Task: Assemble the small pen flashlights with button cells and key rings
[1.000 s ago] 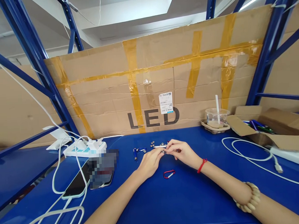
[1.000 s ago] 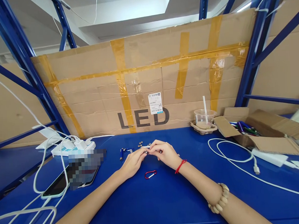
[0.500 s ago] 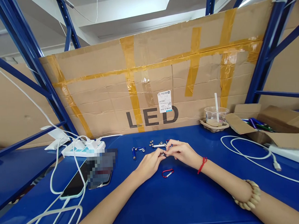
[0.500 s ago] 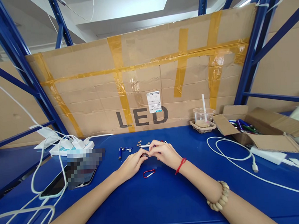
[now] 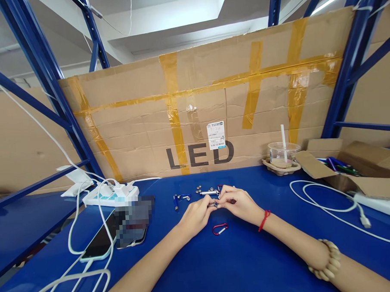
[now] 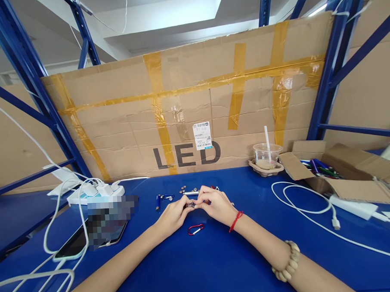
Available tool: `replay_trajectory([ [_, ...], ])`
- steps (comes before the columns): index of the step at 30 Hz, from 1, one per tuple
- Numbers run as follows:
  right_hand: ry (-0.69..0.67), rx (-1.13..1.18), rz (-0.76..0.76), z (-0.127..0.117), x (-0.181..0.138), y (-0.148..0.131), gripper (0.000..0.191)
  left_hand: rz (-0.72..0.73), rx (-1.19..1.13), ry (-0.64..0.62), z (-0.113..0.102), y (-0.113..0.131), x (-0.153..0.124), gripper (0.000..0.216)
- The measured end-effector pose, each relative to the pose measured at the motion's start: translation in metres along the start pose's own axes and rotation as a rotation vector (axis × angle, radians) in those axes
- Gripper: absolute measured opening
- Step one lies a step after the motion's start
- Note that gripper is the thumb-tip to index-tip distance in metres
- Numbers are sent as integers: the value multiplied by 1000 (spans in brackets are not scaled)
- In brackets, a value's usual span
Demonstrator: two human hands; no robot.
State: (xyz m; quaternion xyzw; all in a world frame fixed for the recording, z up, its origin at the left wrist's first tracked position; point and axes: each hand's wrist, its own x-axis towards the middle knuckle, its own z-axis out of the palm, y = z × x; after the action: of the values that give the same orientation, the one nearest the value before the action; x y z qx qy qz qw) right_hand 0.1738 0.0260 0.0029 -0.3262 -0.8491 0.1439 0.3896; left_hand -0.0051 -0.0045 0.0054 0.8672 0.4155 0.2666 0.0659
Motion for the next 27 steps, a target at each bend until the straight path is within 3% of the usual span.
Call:
replay_trajectory([
  [15, 19, 87, 65, 1, 3, -4, 22, 27, 109, 74, 2, -1, 3, 11],
  [27, 17, 65, 75, 0, 4, 0, 21, -44, -13, 36, 0, 1, 3, 11],
])
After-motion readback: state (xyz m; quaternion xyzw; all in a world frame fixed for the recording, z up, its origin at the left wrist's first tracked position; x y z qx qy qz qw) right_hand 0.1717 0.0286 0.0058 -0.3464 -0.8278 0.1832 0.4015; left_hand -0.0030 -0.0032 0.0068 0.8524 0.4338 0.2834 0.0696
